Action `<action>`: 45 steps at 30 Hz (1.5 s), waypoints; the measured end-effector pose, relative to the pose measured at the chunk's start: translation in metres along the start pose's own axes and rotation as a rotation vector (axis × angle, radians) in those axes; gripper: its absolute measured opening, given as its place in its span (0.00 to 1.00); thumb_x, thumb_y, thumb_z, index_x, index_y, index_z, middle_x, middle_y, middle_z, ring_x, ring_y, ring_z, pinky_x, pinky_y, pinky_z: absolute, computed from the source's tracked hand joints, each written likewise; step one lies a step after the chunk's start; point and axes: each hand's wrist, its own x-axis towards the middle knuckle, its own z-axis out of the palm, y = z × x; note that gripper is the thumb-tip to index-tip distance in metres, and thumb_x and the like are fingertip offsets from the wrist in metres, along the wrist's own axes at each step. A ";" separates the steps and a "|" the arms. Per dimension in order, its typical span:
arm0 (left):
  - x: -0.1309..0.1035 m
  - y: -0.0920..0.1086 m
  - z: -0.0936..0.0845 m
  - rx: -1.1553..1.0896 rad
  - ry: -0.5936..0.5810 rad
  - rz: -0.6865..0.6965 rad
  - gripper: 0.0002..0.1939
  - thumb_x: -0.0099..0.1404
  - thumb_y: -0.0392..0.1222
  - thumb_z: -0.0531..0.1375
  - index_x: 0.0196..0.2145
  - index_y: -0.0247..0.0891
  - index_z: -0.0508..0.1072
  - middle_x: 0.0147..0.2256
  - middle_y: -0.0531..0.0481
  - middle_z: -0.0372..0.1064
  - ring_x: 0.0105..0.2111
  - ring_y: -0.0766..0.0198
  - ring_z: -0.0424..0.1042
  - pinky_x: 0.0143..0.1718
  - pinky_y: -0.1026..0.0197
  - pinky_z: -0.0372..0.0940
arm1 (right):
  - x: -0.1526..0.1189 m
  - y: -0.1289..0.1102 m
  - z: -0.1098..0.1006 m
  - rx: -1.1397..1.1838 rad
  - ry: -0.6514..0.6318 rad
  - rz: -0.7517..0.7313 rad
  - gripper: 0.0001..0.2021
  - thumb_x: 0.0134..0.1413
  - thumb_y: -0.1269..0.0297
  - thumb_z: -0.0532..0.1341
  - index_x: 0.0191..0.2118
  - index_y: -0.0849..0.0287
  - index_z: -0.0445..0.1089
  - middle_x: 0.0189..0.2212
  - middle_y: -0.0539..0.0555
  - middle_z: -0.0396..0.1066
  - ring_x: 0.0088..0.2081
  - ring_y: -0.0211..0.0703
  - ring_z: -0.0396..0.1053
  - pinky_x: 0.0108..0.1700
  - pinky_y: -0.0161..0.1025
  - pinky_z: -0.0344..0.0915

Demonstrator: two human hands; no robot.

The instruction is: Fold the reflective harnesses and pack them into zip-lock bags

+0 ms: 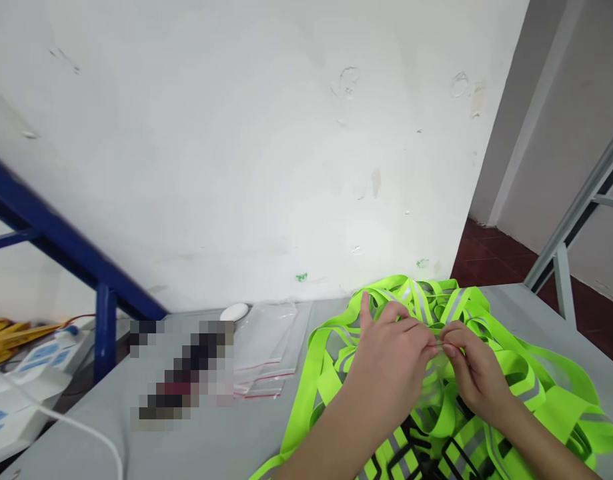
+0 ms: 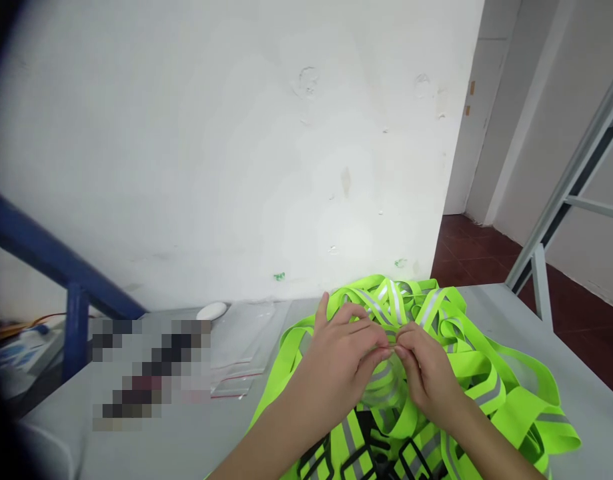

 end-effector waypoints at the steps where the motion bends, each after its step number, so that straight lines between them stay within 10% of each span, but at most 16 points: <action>1: -0.002 -0.002 -0.001 0.000 0.011 -0.004 0.09 0.68 0.39 0.57 0.29 0.42 0.73 0.30 0.56 0.75 0.44 0.58 0.67 0.63 0.29 0.25 | 0.000 0.000 0.001 -0.005 0.008 0.002 0.08 0.64 0.74 0.49 0.35 0.54 0.58 0.29 0.50 0.61 0.30 0.39 0.62 0.31 0.35 0.61; 28: -0.037 -0.037 -0.022 0.027 0.118 -0.215 0.06 0.66 0.34 0.58 0.30 0.41 0.70 0.30 0.55 0.72 0.42 0.60 0.65 0.62 0.34 0.41 | -0.006 0.005 0.001 0.051 0.107 0.080 0.08 0.67 0.68 0.49 0.35 0.53 0.59 0.31 0.52 0.61 0.35 0.44 0.62 0.34 0.39 0.59; 35: -0.037 -0.042 -0.018 -0.047 0.215 -0.272 0.09 0.66 0.41 0.58 0.28 0.40 0.69 0.31 0.51 0.70 0.39 0.58 0.67 0.45 0.52 0.64 | -0.005 0.005 0.000 0.088 0.123 0.121 0.08 0.67 0.65 0.49 0.35 0.53 0.61 0.31 0.52 0.62 0.34 0.45 0.62 0.33 0.40 0.59; 45: -0.025 -0.049 0.000 -0.348 0.368 -0.416 0.11 0.63 0.48 0.59 0.27 0.40 0.71 0.33 0.51 0.68 0.36 0.60 0.69 0.38 0.58 0.64 | 0.000 0.017 -0.005 0.167 0.188 0.288 0.11 0.67 0.57 0.50 0.33 0.53 0.61 0.28 0.50 0.60 0.31 0.43 0.61 0.31 0.38 0.60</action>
